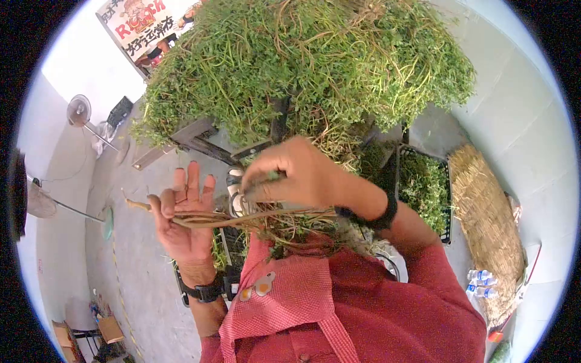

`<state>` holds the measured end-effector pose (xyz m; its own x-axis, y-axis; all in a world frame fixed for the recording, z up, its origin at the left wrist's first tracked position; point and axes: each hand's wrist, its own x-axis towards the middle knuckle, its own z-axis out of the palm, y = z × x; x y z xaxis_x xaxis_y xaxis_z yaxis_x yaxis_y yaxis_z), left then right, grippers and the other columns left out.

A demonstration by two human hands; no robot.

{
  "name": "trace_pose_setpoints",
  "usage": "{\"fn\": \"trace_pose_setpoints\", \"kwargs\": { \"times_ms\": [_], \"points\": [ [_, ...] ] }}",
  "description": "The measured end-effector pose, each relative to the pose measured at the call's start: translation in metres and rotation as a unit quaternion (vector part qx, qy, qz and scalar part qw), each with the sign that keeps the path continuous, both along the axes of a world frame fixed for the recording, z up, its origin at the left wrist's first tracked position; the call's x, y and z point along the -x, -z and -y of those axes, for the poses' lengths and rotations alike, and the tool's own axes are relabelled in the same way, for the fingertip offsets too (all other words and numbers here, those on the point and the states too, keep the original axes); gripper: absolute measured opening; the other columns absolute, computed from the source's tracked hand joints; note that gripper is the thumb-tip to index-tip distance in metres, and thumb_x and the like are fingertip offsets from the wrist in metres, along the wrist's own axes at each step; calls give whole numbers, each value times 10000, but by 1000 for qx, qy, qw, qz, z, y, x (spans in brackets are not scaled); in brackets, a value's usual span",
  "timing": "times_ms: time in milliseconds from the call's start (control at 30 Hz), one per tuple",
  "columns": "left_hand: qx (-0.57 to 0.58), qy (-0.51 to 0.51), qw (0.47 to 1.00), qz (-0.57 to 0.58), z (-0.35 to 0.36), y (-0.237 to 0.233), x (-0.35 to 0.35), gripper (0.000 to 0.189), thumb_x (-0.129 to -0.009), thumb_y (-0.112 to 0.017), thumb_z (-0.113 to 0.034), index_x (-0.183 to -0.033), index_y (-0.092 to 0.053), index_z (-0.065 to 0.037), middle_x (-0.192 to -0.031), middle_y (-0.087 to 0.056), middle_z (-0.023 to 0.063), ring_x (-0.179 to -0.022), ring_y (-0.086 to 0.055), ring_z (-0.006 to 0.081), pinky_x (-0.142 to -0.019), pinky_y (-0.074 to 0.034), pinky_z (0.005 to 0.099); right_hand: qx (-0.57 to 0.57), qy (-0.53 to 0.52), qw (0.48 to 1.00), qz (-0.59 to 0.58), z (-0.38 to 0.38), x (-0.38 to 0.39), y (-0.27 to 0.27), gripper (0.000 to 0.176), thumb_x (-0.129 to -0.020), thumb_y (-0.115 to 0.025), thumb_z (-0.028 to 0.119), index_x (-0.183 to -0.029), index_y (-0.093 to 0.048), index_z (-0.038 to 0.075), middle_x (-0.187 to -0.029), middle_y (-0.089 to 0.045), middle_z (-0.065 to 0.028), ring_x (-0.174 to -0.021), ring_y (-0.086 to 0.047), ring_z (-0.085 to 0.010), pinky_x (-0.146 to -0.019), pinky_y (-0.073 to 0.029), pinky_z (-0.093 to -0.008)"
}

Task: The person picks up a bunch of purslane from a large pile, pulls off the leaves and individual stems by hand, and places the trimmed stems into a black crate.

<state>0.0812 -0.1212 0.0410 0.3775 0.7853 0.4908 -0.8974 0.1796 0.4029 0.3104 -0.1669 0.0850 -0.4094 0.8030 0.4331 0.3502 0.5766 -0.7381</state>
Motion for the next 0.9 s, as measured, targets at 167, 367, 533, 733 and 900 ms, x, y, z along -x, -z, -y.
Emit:
{"fn": "trace_pose_setpoints", "kwargs": {
  "times_ms": [167,367,533,733,900],
  "points": [
    [-38,25,999,-22,5,-4,9,613,-975,-205,-429,-528,-490,-121,-1223,-543,160,-1272,-363,322,-1052,-218,551,11,-27,1000,0,-33,8,22,238,-756,-676,220,-912,-673,41,-828,-672,-98,-750,-647,-206,-693,-479,-286],
    [-82,65,994,-12,6,-2,16,697,-971,-184,-458,-408,-416,-118,-1102,-603,138,-1182,-442,308,-1051,-225,545,64,-80,995,-2,-38,19,43,236,-746,-689,198,-920,-673,40,-842,-679,-91,-764,-647,-197,-722,-483,-284],
    [-9,20,1000,-16,9,-5,9,691,-974,-222,-444,-403,-407,-102,-994,-631,128,-1080,-478,273,-1026,-276,489,52,-103,992,55,-31,32,44,245,-755,-682,195,-949,-673,45,-826,-677,-98,-721,-636,-199,-666,-473,-302],
    [41,15,999,11,6,-6,-5,659,-966,-319,-428,-396,-397,-107,-736,-579,70,-841,-459,209,-888,-336,395,122,-182,976,12,-42,44,53,234,-756,-649,221,-887,-671,28,-717,-651,-104,-618,-584,-154,-594,-449,-304],
    [17,-1,1000,-18,1,-4,-4,602,-957,-345,-437,-468,-424,-95,-744,-565,71,-828,-464,211,-856,-353,379,146,-169,972,71,-49,47,59,209,-757,-687,189,-900,-685,37,-728,-665,-63,-628,-585,-98,-575,-447,-258]
  ]
}}
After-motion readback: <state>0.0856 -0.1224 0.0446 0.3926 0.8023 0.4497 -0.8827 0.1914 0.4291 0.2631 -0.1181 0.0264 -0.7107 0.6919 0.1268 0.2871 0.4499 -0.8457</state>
